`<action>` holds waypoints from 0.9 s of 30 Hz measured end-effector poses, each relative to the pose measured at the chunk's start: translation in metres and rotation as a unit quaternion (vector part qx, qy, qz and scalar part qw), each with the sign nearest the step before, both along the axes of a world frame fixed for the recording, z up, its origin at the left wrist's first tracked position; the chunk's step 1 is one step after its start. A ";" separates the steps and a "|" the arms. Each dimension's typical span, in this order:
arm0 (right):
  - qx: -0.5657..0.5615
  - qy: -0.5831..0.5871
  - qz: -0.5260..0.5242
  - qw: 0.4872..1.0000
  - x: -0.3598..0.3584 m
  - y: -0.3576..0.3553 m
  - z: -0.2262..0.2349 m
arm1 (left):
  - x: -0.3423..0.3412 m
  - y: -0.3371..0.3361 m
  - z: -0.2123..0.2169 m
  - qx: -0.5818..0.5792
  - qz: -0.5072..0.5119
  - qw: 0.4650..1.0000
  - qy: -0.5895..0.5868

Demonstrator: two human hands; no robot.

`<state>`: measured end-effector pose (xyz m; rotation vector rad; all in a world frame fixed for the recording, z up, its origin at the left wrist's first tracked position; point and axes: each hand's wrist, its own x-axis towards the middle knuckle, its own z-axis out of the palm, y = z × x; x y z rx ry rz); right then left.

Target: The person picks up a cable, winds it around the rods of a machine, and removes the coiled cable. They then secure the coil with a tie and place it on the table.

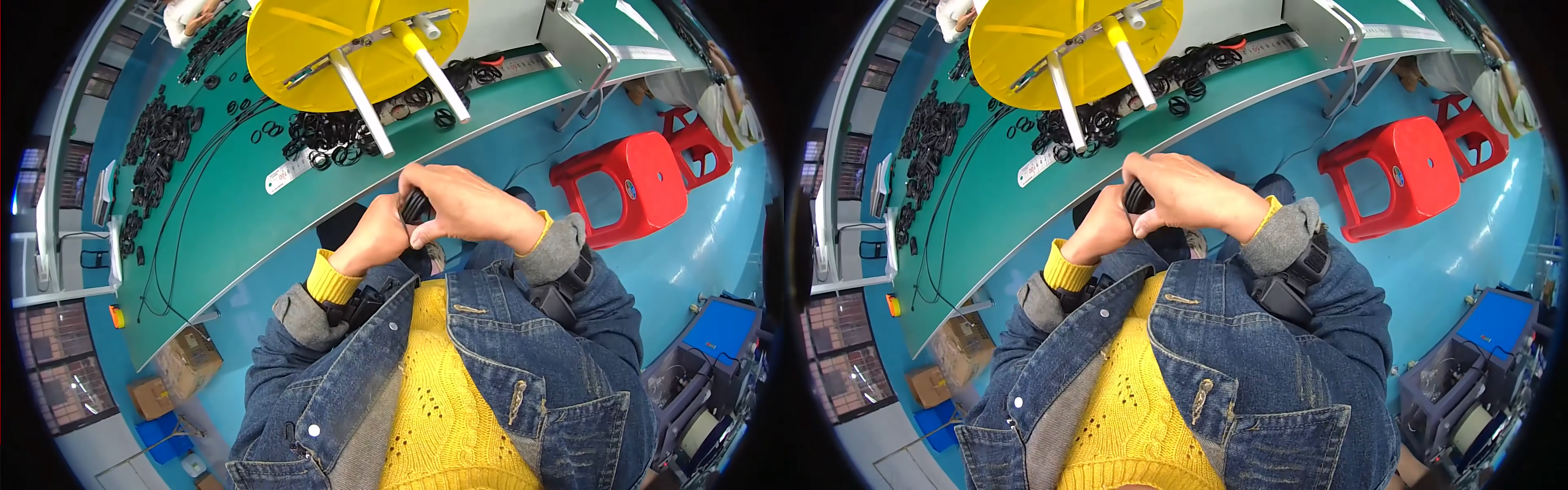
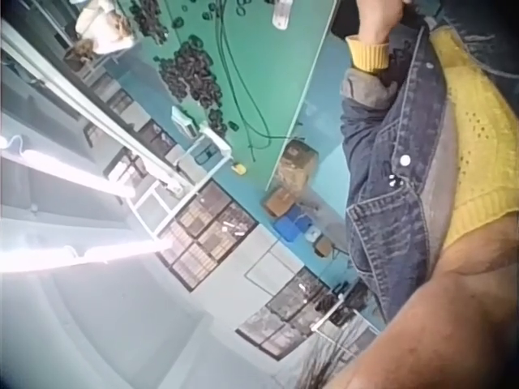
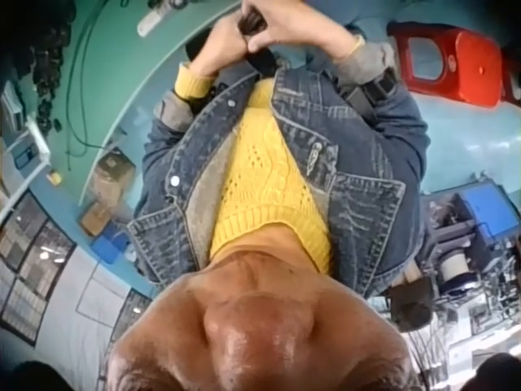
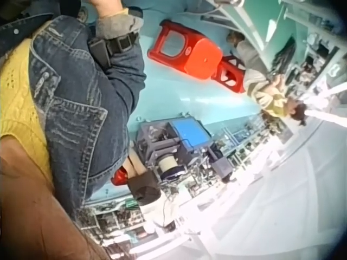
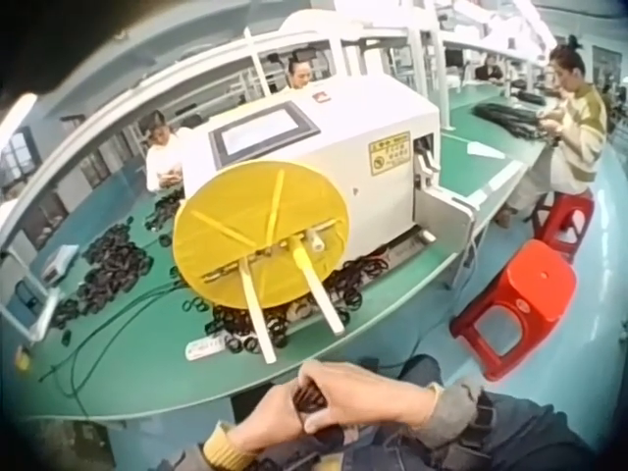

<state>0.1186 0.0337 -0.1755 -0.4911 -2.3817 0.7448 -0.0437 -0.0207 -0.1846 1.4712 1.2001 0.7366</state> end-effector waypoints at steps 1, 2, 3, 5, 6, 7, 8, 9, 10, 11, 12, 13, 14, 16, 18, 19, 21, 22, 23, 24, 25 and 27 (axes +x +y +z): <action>-0.188 0.016 0.002 0.982 0.000 -0.002 -0.001 | -0.001 -0.001 0.003 0.035 0.020 0.999 0.008; -0.369 0.030 0.004 0.929 -0.001 -0.004 -0.001 | -0.003 -0.003 0.006 0.070 0.041 0.997 0.015; -0.535 0.041 0.008 0.844 -0.003 -0.006 0.000 | -0.005 -0.005 0.010 0.074 0.046 0.996 0.016; -0.598 0.110 -0.004 0.794 -0.006 -0.012 -0.009 | -0.012 -0.014 0.019 0.089 0.073 0.991 0.063; -0.659 0.177 -0.022 0.731 -0.009 -0.016 -0.012 | -0.017 -0.020 0.022 0.096 0.091 0.987 0.088; -0.657 0.168 -0.008 0.735 -0.011 -0.023 -0.013 | -0.021 -0.026 0.023 0.101 0.107 0.985 0.091; -0.510 0.151 -0.054 0.845 -0.018 -0.030 -0.005 | -0.026 -0.028 0.025 0.092 0.090 0.982 0.141; -0.345 0.137 -0.095 0.923 -0.028 -0.038 0.004 | -0.032 -0.032 0.026 0.078 0.077 0.975 0.191; -0.340 0.138 -0.070 0.928 -0.039 -0.048 0.016 | -0.037 -0.038 0.024 0.127 0.074 0.976 0.160; -0.180 0.087 -0.104 0.974 -0.048 -0.058 0.029 | -0.042 -0.044 0.021 0.176 0.069 0.973 0.132; -0.010 0.040 -0.143 0.989 -0.056 -0.066 0.038 | -0.046 -0.047 0.024 0.184 0.086 0.969 0.138; 0.001 0.050 -0.123 0.991 -0.065 -0.074 0.042 | -0.047 -0.053 0.028 0.182 0.084 0.970 0.141; 0.025 0.025 -0.147 0.989 -0.075 -0.080 0.043 | -0.052 -0.060 0.032 0.178 0.080 0.970 0.144; 0.051 -0.003 -0.166 0.985 -0.091 -0.087 0.035 | -0.064 -0.069 0.026 0.176 0.078 0.965 0.179; 0.021 -0.040 -0.155 0.987 -0.104 -0.089 0.029 | -0.076 -0.076 0.024 0.158 0.039 0.957 0.241; 0.005 -0.060 -0.153 0.986 -0.110 -0.091 0.030 | -0.083 -0.079 0.026 0.161 0.044 0.956 0.243; -0.080 -0.077 -0.119 0.987 -0.117 -0.093 0.033 | -0.102 -0.088 0.030 0.059 -0.025 0.992 0.108; -0.168 -0.094 -0.088 0.977 -0.120 -0.094 0.037 | -0.113 -0.090 0.033 0.006 -0.062 0.997 0.038; -0.252 -0.112 -0.060 0.959 -0.121 -0.094 0.041 | -0.126 -0.090 0.041 0.012 -0.064 0.997 0.037; -0.250 -0.109 -0.058 0.960 -0.123 -0.095 0.041 | -0.146 -0.089 0.053 -0.110 -0.117 0.984 0.071; -0.371 -0.089 -0.019 0.924 -0.120 -0.094 0.039 | -0.166 -0.087 0.065 -0.230 -0.170 0.953 0.101; -0.483 -0.064 0.018 0.873 -0.110 -0.093 0.031 | -0.213 -0.079 0.095 -0.283 -0.073 0.945 0.145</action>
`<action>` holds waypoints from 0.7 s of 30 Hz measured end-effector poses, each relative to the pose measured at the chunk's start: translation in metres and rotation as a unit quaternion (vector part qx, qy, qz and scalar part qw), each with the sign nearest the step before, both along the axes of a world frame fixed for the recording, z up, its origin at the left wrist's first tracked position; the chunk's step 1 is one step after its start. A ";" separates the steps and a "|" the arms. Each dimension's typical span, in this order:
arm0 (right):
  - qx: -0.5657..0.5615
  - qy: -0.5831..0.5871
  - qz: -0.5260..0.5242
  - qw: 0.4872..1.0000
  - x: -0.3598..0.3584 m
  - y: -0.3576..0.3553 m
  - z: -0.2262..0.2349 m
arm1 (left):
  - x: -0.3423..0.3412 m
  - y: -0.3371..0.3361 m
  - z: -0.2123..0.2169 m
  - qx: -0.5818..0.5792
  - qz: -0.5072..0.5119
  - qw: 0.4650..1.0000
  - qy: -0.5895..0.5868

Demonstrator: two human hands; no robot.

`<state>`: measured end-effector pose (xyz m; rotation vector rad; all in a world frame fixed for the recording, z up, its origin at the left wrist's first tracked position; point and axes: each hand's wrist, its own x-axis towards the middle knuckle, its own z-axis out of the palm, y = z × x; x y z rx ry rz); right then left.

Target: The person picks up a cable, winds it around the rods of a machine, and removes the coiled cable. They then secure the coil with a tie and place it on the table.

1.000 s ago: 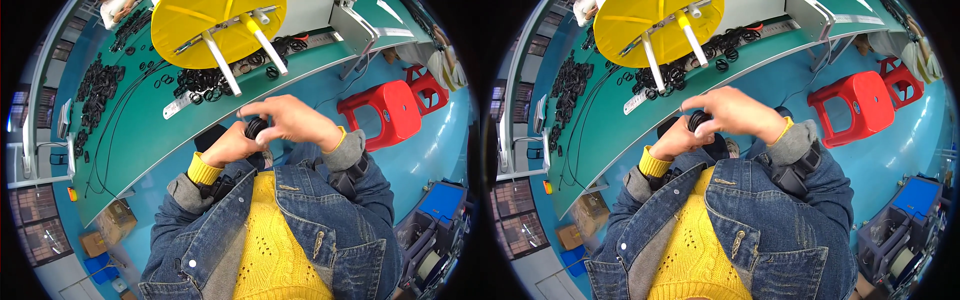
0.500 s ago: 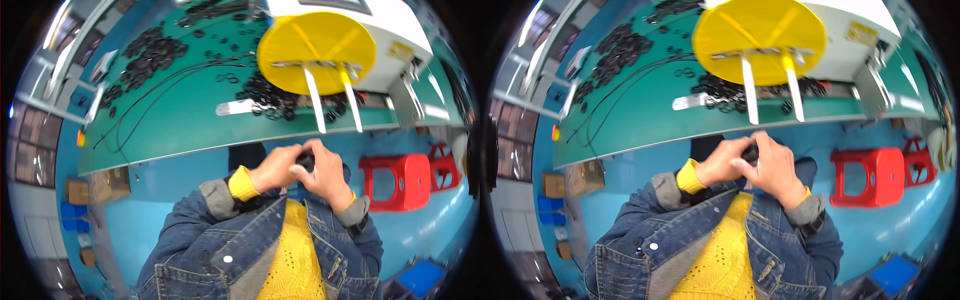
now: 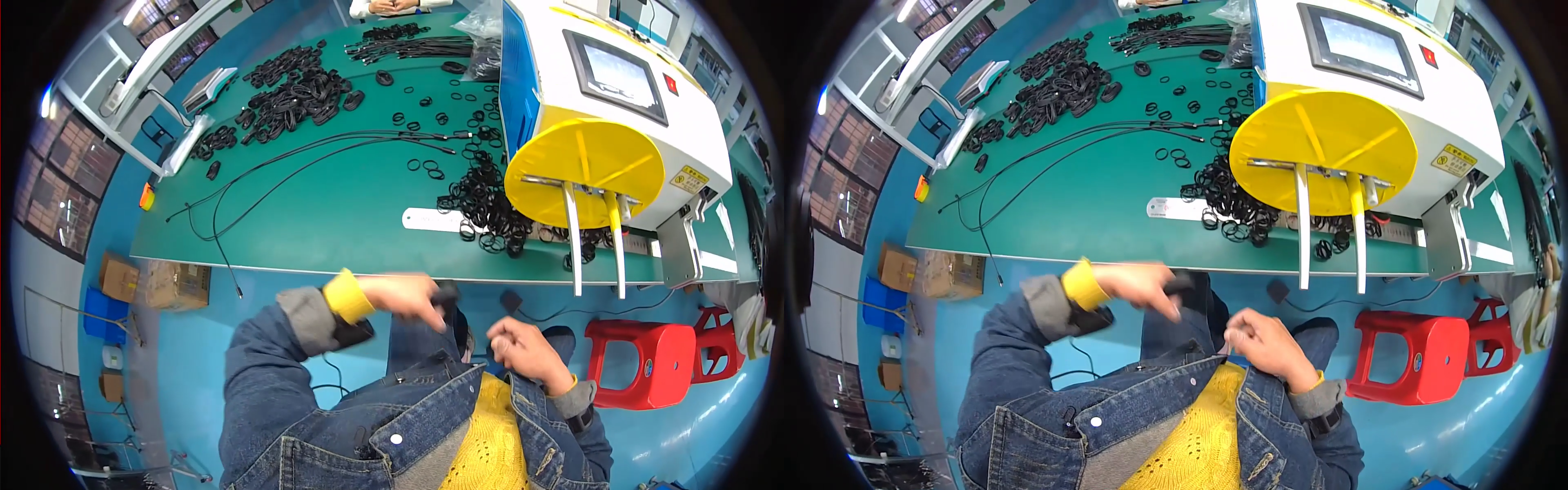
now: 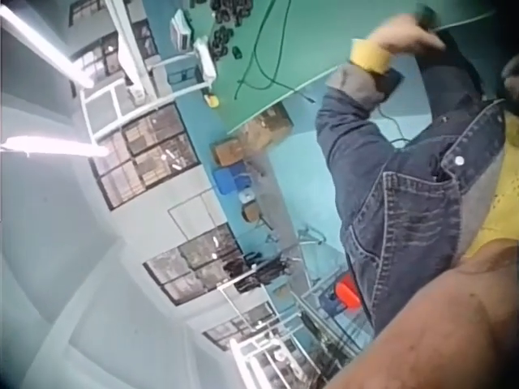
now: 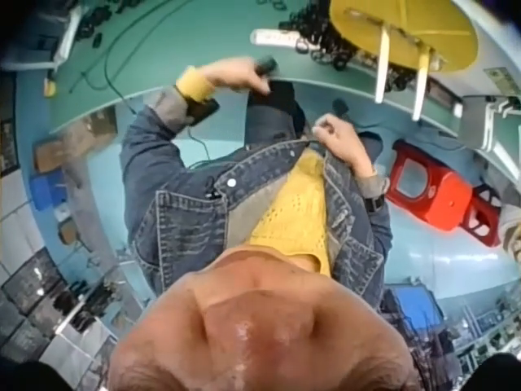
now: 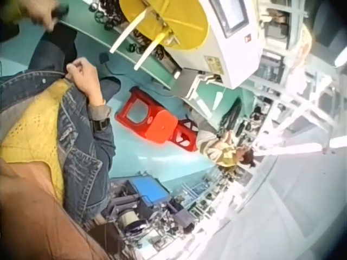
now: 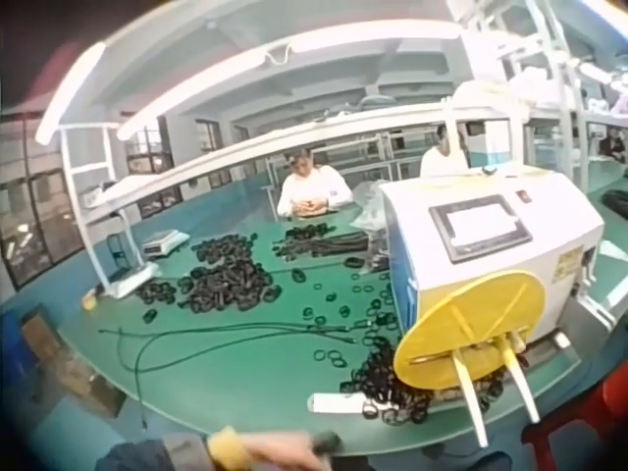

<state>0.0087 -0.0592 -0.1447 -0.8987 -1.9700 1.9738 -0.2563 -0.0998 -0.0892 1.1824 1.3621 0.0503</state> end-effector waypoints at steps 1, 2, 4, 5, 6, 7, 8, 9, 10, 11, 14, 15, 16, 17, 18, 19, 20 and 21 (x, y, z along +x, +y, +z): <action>0.050 -0.046 0.032 0.997 0.008 0.001 -0.008 | -0.036 0.008 -0.004 0.000 0.089 0.995 -0.040; 0.097 -0.086 0.068 0.989 0.013 0.002 -0.016 | -0.067 0.016 0.016 0.140 0.142 0.977 0.083; 0.074 -0.085 0.055 0.992 0.019 0.003 -0.023 | -0.169 0.041 0.032 0.309 0.370 0.875 -0.040; 0.047 -0.086 0.044 0.994 0.020 0.003 -0.027 | -0.232 0.057 0.034 0.367 0.413 0.817 -0.167; 0.017 -0.092 0.027 0.995 0.021 0.003 -0.029 | -0.257 0.072 0.054 0.357 0.535 0.746 -0.175; 0.017 -0.094 0.021 0.995 0.019 0.002 -0.029 | -0.274 0.084 0.063 0.339 0.646 0.660 -0.179; 0.002 -0.092 0.007 0.996 0.016 0.001 -0.027 | -0.277 0.093 0.058 0.339 0.643 0.663 -0.182; -0.012 -0.091 -0.007 0.996 0.013 0.001 -0.024 | -0.278 0.103 0.049 0.387 0.568 0.726 0.001; -0.026 -0.090 -0.020 0.995 0.010 0.000 -0.023 | -0.278 0.114 0.039 0.419 0.469 0.755 0.185; -0.024 -0.090 -0.020 0.995 0.005 0.000 -0.024 | -0.281 0.124 0.029 0.462 0.376 0.763 0.251; -0.003 -0.098 -0.032 0.995 -0.008 0.000 -0.027 | -0.263 0.158 -0.005 0.508 0.257 0.749 0.339; 0.003 -0.101 -0.022 0.995 -0.010 0.000 -0.029 | -0.265 0.167 -0.023 0.516 0.240 0.741 0.356; -0.002 -0.096 -0.030 0.995 -0.012 -0.004 -0.032 | -0.267 0.174 -0.036 0.523 0.225 0.733 0.373; -0.008 -0.093 -0.044 0.995 -0.012 -0.009 -0.036 | -0.252 0.182 -0.041 0.483 0.207 0.737 0.425; -0.013 -0.091 -0.050 0.994 -0.012 -0.013 -0.039 | -0.239 0.184 -0.046 0.438 0.194 0.738 0.476; -0.007 -0.096 -0.036 0.995 -0.013 -0.015 -0.039 | -0.235 0.188 -0.052 0.423 0.177 0.735 0.500; -0.017 -0.092 -0.051 0.994 -0.013 -0.019 -0.038 | -0.237 0.189 -0.058 0.406 0.161 0.731 0.524; -0.031 -0.089 -0.068 0.993 -0.014 -0.026 -0.037 | -0.241 0.185 -0.059 0.399 0.172 0.731 0.526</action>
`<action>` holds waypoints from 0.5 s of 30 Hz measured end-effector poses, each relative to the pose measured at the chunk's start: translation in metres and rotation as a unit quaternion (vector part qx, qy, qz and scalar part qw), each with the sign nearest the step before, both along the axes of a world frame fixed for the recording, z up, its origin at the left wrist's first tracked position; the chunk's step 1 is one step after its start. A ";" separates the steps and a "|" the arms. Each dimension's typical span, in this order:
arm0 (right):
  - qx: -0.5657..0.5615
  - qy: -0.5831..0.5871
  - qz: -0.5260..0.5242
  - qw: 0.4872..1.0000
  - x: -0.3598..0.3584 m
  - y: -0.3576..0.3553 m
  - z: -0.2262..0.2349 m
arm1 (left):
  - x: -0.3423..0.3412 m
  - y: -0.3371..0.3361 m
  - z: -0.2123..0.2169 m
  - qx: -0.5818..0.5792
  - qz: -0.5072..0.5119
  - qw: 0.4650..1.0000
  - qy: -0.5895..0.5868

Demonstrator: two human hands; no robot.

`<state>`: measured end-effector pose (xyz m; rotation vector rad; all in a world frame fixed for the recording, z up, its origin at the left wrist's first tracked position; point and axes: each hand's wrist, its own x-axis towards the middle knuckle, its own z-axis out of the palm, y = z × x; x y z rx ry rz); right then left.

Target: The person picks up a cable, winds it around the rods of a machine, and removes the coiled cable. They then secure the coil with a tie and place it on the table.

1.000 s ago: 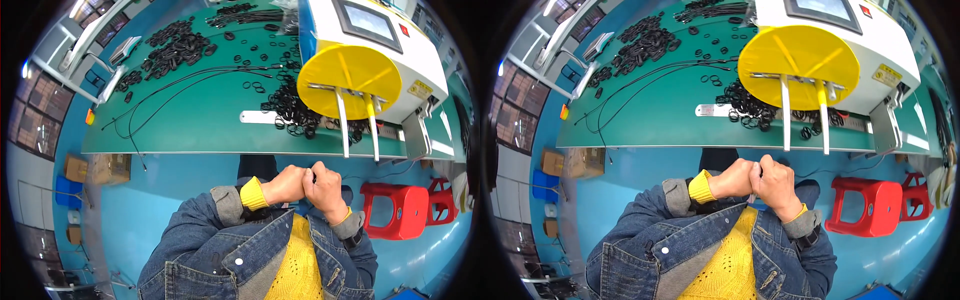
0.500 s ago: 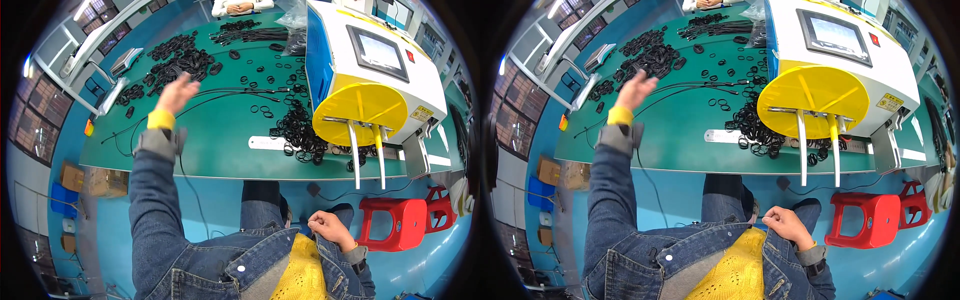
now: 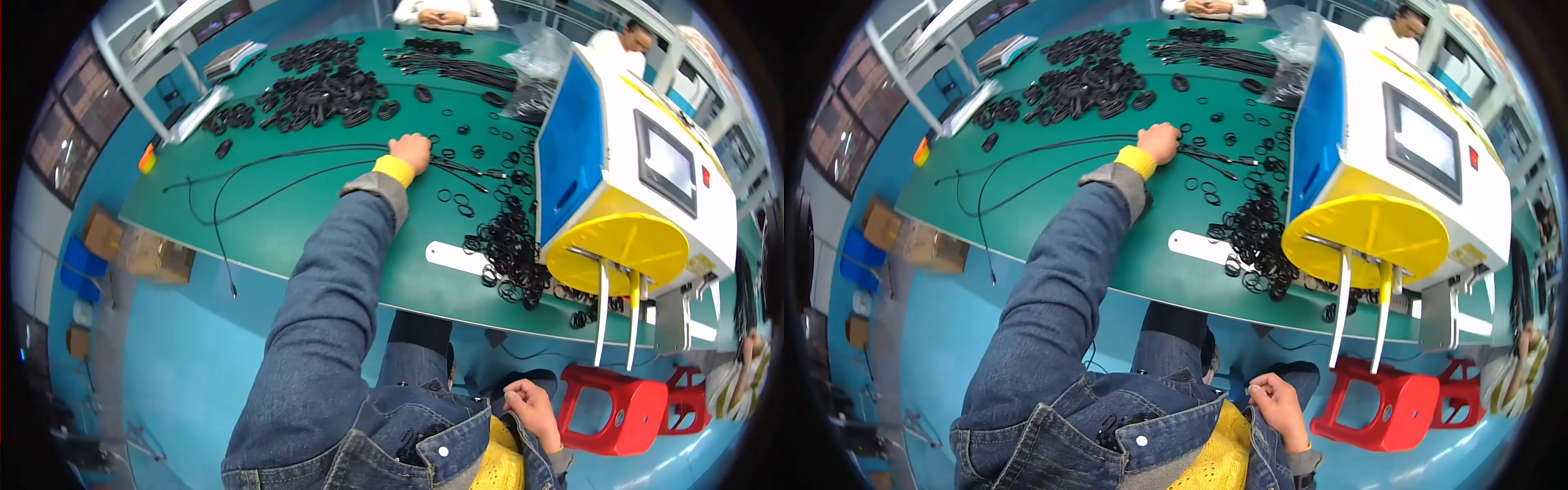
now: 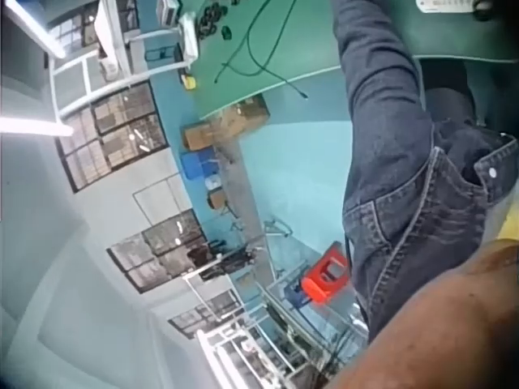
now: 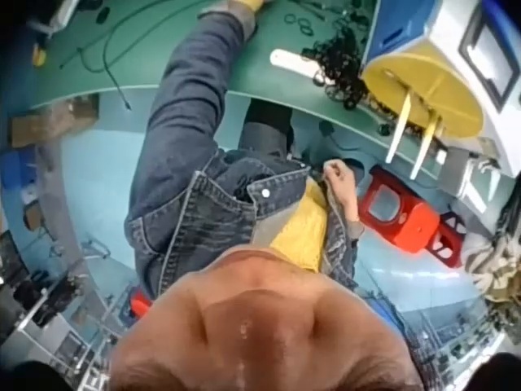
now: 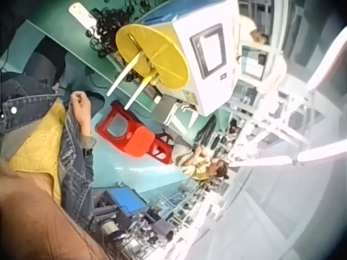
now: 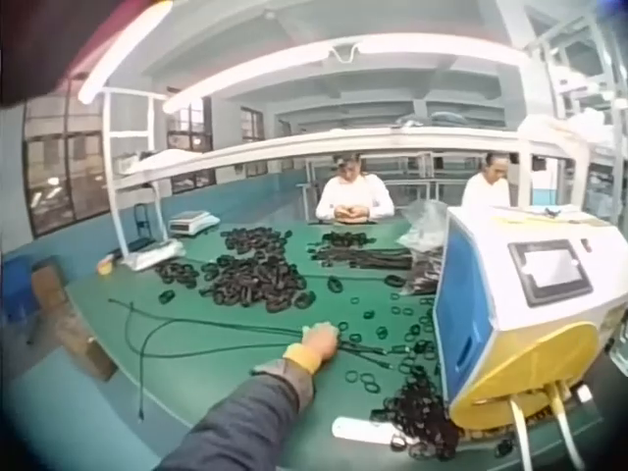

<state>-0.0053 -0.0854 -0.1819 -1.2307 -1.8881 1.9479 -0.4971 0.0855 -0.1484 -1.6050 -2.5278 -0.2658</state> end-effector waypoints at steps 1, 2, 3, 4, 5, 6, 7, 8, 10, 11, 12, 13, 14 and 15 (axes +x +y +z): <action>-0.012 0.003 -0.019 1.000 -0.001 -0.004 0.000 | -0.005 -0.004 0.000 0.004 -0.021 1.000 0.010; -0.012 0.001 -0.009 1.000 -0.002 -0.007 -0.001 | -0.010 -0.008 0.000 0.007 -0.045 0.999 0.021; -0.017 0.002 -0.013 1.000 -0.002 -0.009 -0.002 | -0.015 -0.013 0.000 0.007 -0.035 0.999 0.019; -0.021 0.004 -0.018 1.000 -0.003 -0.010 -0.003 | -0.018 -0.017 0.001 0.036 -0.036 0.998 0.035; -0.025 0.007 -0.025 0.999 -0.002 -0.010 -0.004 | -0.019 -0.020 0.001 0.065 -0.038 0.996 0.052; -0.026 0.007 -0.020 0.999 -0.001 -0.009 -0.003 | -0.021 -0.022 0.003 0.094 -0.041 0.992 0.069; -0.020 0.008 -0.017 1.000 -0.003 -0.010 -0.001 | -0.024 -0.025 0.008 0.092 -0.038 0.993 0.070; -0.014 0.009 -0.016 1.000 -0.004 -0.011 0.000 | -0.029 -0.029 0.015 0.153 -0.035 0.986 0.062; -0.010 0.012 -0.014 1.000 -0.003 -0.011 0.001 | -0.036 -0.039 0.028 0.275 -0.029 0.960 0.045; -0.014 0.014 -0.010 1.000 -0.001 -0.010 0.001 | -0.037 -0.046 0.032 0.273 -0.029 0.960 0.046; -0.017 0.017 -0.008 1.000 0.002 -0.009 0.001 | -0.035 -0.051 0.039 0.325 -0.053 0.944 0.031; -0.020 0.020 -0.006 1.000 0.005 -0.009 0.002 | -0.033 -0.057 0.045 0.375 -0.076 0.924 0.016; -0.022 0.022 -0.008 0.999 0.008 -0.008 0.005 | -0.031 -0.062 0.052 0.424 -0.100 0.900 0.000; -0.023 0.019 -0.011 0.999 0.011 -0.009 0.009 | -0.015 -0.067 0.066 0.422 -0.110 0.900 -0.004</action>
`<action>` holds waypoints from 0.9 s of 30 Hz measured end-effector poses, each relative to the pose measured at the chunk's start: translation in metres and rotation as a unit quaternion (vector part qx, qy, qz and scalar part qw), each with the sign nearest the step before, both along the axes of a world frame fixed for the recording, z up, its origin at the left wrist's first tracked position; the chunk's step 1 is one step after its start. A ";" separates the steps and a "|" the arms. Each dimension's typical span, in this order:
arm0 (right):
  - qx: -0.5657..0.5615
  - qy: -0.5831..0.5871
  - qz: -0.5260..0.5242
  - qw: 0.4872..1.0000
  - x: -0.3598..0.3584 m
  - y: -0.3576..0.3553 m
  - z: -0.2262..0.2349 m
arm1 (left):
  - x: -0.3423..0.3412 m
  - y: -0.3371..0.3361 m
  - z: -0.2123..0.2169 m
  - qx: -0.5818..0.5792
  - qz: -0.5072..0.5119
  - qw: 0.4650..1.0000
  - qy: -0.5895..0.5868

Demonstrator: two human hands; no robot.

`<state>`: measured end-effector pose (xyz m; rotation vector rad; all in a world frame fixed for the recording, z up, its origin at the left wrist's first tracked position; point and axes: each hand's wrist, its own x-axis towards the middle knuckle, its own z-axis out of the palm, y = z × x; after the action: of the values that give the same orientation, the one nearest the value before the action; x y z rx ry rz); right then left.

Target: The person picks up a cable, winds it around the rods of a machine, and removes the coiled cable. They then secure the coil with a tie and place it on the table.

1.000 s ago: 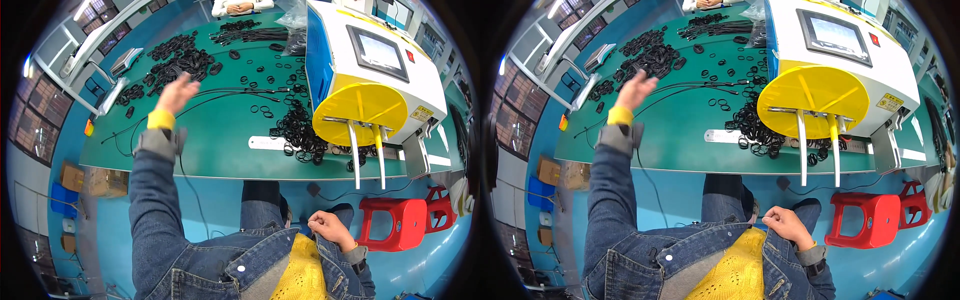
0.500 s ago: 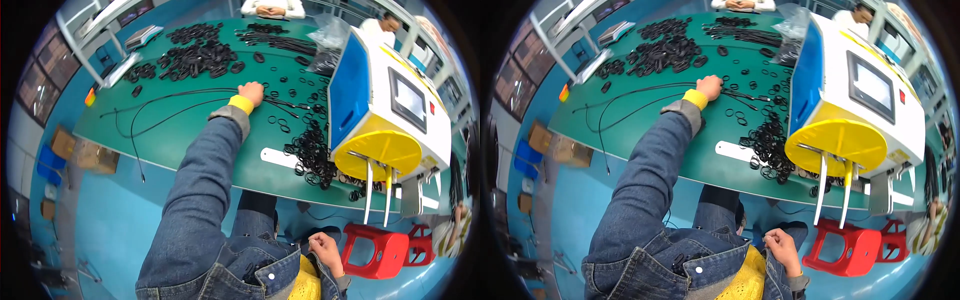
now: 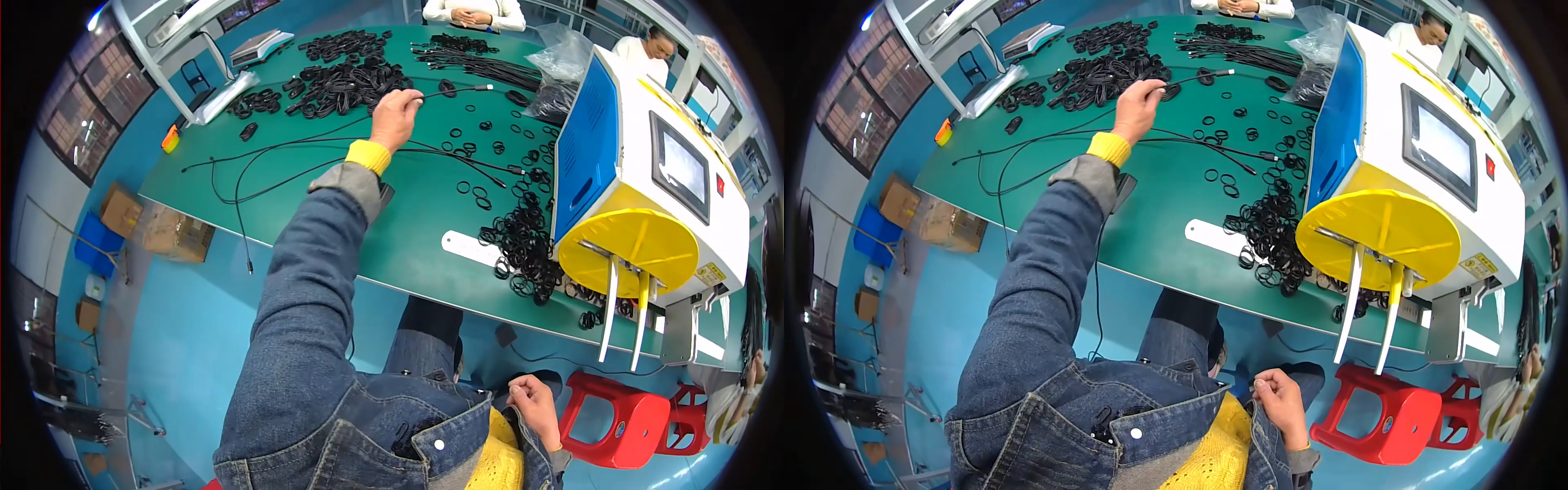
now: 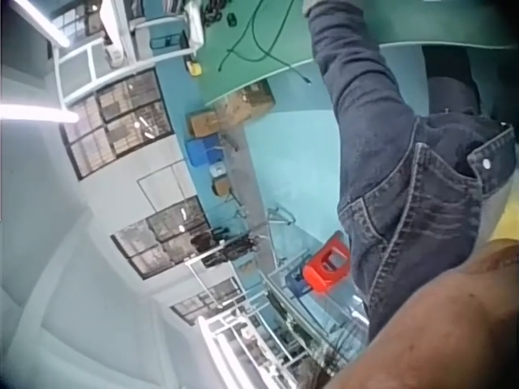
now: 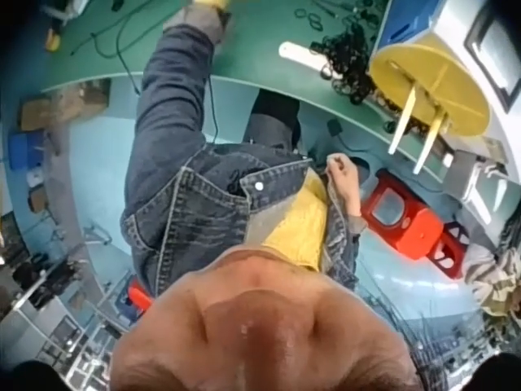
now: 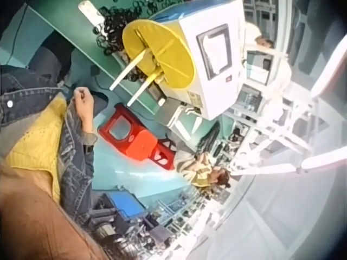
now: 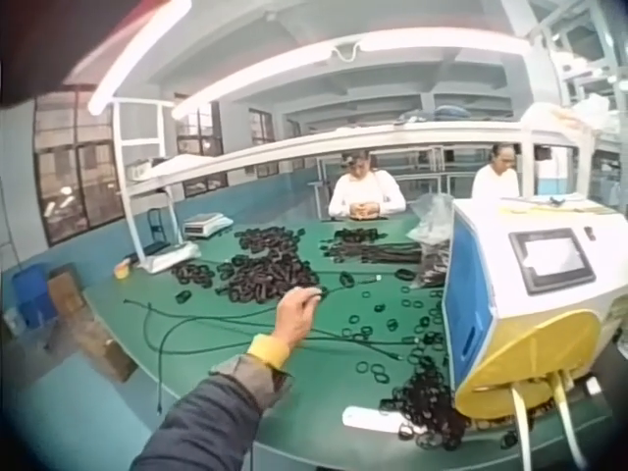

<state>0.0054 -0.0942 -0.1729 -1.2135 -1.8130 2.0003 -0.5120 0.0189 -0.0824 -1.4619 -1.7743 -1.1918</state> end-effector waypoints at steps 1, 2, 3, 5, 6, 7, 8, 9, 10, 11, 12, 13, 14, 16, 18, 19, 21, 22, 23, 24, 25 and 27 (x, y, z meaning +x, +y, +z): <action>-0.002 -0.004 -0.005 1.000 0.002 0.000 0.005 | 0.019 -0.007 0.011 0.015 -0.032 0.999 -0.009; -0.004 -0.007 -0.012 1.000 0.007 0.003 0.009 | 0.045 -0.015 0.026 0.031 -0.066 0.997 -0.019; -0.006 -0.007 -0.029 1.000 0.010 0.007 0.011 | 0.067 -0.026 0.038 0.045 -0.105 0.993 0.001; 0.087 0.021 -0.092 0.992 0.019 0.022 0.013 | 0.122 -0.035 0.054 0.063 -0.190 0.979 0.042; 0.195 0.047 -0.147 0.969 0.025 0.032 0.018 | 0.152 -0.037 0.058 0.066 -0.231 0.969 0.062; 0.300 0.069 -0.195 0.931 0.028 0.039 0.026 | 0.179 -0.044 0.062 0.055 -0.240 0.966 0.075; 0.412 0.079 -0.212 0.882 0.032 0.048 0.044 | 0.205 -0.049 0.065 0.043 -0.250 0.963 0.088; 0.519 0.080 -0.221 0.822 0.039 0.054 0.066 | 0.231 -0.052 0.069 0.042 -0.263 0.959 0.096; 0.591 0.090 -0.226 0.769 0.049 0.058 0.081 | 0.256 -0.051 0.072 0.043 -0.279 0.954 0.101; 0.659 0.100 -0.225 0.711 0.060 0.061 0.092 | 0.280 -0.051 0.074 0.040 -0.304 0.947 0.097; 0.688 0.099 -0.226 0.683 0.070 0.066 0.106 | 0.302 -0.051 0.078 0.034 -0.313 0.942 0.117; 0.716 0.098 -0.225 0.654 0.079 0.071 0.117 | 0.323 -0.050 0.081 0.029 -0.322 0.936 0.137; 0.716 0.082 -0.237 0.651 0.088 0.076 0.124 | 0.342 -0.047 0.081 0.026 -0.330 0.930 0.158; 0.755 0.029 -0.202 0.624 0.108 0.092 0.136 | 0.374 -0.037 0.079 0.022 -0.356 0.922 0.147; 0.759 0.016 -0.217 0.614 0.129 0.103 0.135 | 0.398 -0.031 0.077 0.004 -0.370 0.920 0.129; 0.763 0.012 -0.222 0.607 0.137 0.109 0.133 | 0.409 -0.028 0.075 0.004 -0.377 0.917 0.131; 0.766 0.007 -0.231 0.600 0.147 0.123 0.126 | 0.428 -0.023 0.067 -0.039 -0.406 0.913 0.022; 0.760 0.010 -0.227 0.609 0.150 0.132 0.123 | 0.436 -0.020 0.064 -0.062 -0.417 0.906 -0.035; 0.753 0.015 -0.223 0.618 0.152 0.141 0.120 | 0.442 -0.018 0.062 -0.064 -0.420 0.905 -0.034; 0.747 0.019 -0.218 0.628 0.152 0.148 0.116 | 0.447 -0.016 0.061 -0.080 -0.420 0.901 -0.067; 0.746 0.020 -0.219 0.629 0.151 0.154 0.113 | 0.451 -0.014 0.059 -0.096 -0.417 0.898 -0.102; 0.729 0.054 -0.233 0.641 0.144 0.165 0.108 | 0.458 -0.009 0.056 -0.112 -0.413 0.894 -0.135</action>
<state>0.1491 0.0709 -0.0645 -0.7162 -1.8537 -0.0294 -0.0539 0.0103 -0.0267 -2.4272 -1.5057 -1.6933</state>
